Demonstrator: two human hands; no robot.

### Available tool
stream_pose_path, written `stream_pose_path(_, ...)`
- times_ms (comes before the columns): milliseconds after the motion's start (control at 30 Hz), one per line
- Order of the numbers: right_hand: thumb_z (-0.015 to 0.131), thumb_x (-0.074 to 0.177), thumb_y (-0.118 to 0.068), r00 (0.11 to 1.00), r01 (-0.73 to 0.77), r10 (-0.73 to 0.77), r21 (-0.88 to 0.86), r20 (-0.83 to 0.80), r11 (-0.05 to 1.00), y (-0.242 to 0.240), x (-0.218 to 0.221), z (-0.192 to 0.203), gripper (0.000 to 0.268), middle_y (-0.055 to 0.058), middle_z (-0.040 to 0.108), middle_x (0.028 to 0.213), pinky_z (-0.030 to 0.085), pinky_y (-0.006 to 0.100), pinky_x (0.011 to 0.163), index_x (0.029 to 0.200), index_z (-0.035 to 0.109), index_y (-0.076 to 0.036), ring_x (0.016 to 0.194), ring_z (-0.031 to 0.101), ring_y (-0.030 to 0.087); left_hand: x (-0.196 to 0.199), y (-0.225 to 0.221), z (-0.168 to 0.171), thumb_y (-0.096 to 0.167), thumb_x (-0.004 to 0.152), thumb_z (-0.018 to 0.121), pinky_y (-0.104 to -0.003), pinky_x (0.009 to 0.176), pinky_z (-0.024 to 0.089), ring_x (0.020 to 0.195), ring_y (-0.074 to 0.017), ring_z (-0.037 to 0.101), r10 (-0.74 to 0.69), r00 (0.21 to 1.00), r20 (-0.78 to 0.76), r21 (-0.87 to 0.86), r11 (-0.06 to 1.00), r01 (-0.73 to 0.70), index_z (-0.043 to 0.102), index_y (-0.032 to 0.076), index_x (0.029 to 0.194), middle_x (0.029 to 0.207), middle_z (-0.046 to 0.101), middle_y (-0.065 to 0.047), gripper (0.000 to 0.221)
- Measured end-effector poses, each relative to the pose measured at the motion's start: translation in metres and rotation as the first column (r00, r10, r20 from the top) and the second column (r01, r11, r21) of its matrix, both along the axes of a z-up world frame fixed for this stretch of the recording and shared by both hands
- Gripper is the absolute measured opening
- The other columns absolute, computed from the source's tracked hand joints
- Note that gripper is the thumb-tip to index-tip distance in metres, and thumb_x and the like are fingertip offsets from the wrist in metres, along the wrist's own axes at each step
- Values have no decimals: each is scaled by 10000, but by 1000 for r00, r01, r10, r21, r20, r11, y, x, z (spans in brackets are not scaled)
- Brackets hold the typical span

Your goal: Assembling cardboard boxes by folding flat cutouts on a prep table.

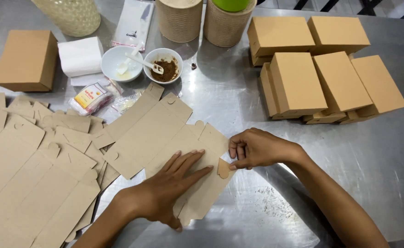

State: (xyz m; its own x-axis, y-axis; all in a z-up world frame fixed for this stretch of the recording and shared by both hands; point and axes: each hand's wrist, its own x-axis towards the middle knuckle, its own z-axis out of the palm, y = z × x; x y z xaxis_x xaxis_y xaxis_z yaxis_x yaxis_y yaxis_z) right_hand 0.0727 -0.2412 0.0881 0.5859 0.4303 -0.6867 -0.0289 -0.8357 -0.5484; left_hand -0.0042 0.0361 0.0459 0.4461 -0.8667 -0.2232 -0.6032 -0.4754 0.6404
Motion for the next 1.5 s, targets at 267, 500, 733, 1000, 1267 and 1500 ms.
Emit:
stream_pose_path(267,908,838,-148,998,-60,61,44,-32,997,-8,4,-7,210,18,756,731,541,236,620,938,724,-132,638,682,106,7,7,9,413,607,1050,-524,1208,83,1571,-378,5,64,992,-105,-70,995,-72,320,120,1613,1707,70,-213,1276)
stream_pose_path(500,894,854,-169,998,51,-46,123,-36,991,0,3,-2,190,70,788,631,547,239,559,801,741,-69,512,702,127,15,6,8,504,748,897,-483,1174,244,1522,-319,242,151,983,-105,-114,980,-163,455,143,1550,1672,301,-131,984)
stream_pose_path(733,830,829,-141,997,24,-34,126,73,992,6,-3,0,136,85,744,571,581,284,527,779,754,-39,468,714,170,17,-7,30,272,724,921,-578,1248,177,1456,-413,390,233,961,-151,-37,970,-241,747,99,1172,1538,486,-184,511)
stream_pose_path(1000,828,831,-237,979,49,-55,32,196,998,14,-10,7,229,61,706,505,546,272,492,727,731,-57,407,677,158,14,-10,16,306,809,851,-466,1044,344,1067,-241,580,172,984,-39,-31,984,-173,785,256,835,1078,655,-13,86)
stream_pose_path(1267,810,847,-341,956,54,-43,-30,289,998,16,-14,1,312,73,711,539,543,330,557,718,728,-68,490,704,228,14,-8,18,230,871,755,-412,861,428,821,-251,668,109,986,-123,-100,988,-121,722,174,820,770,712,-14,84)
stream_pose_path(1500,705,926,-355,886,75,-52,-32,462,997,14,-24,19,285,76,786,705,576,431,686,852,777,-89,689,761,305,4,-23,23,134,899,691,-394,735,557,669,-278,760,170,959,-226,-213,952,-219,684,92,870,701,747,-89,51)
